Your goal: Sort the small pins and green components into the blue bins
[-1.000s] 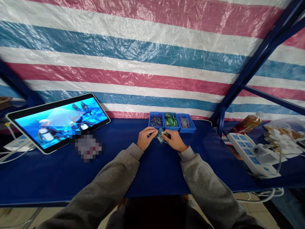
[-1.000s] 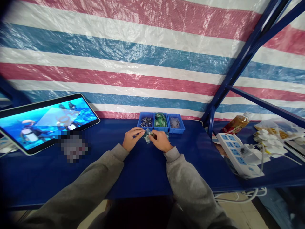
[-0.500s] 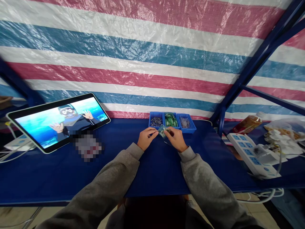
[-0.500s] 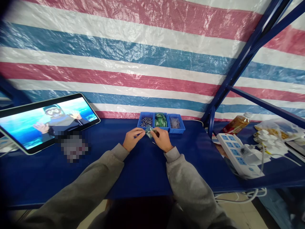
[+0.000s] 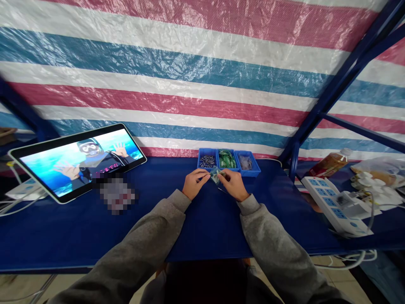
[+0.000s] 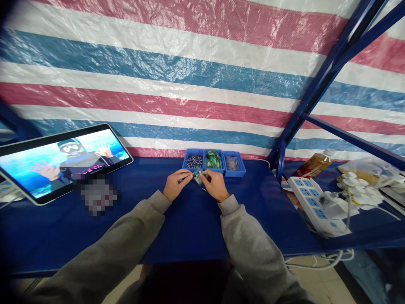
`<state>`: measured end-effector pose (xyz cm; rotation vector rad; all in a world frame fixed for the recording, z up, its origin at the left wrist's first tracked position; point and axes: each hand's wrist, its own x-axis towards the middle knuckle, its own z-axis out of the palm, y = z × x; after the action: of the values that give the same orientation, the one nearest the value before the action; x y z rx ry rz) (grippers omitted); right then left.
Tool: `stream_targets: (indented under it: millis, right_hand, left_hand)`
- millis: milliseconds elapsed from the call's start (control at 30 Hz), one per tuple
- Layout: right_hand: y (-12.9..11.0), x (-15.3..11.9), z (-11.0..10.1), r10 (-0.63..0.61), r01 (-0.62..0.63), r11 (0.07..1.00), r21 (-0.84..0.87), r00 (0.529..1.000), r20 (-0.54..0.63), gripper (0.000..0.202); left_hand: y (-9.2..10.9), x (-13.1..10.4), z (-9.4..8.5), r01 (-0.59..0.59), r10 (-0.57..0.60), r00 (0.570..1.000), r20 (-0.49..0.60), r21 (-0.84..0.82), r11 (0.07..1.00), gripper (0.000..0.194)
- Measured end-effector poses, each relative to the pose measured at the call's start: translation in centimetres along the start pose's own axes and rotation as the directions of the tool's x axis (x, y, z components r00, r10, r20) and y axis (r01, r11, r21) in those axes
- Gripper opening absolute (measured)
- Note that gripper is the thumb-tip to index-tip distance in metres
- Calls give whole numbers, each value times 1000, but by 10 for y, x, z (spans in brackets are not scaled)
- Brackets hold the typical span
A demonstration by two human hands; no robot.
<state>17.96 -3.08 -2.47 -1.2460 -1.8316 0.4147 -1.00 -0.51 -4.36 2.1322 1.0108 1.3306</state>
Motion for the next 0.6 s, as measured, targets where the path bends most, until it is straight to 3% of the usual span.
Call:
stream_targets:
  millis: [133,300,367,533,600]
  right_hand:
    - [-3,-1,3,-43,44,999,-4,988,147,25]
    - [-3,0,0,12,-11,1000,18,998,-65,25]
    - [-2,0,-1,31,-29,999,28,996,-88,27]
    - [0,-1,4,-22,22,1000,0,996,82,28]
    - [1,-1,5,-25,25,1000,-7,996,85,28]
  left_hand:
    - [1,1,0,-3,3,1000,0,-3,1000,30]
    - [2,1,0,-2,2,1000,-3,-15,1000,30]
    - [1,0,1,-4,4,1000,-1,-10,1000,31]
    - [0,0,0,5,-5,1000,-2,-5,1000,32]
    - [0,0,0,9,-9,1000,-3,-11,1000,33]
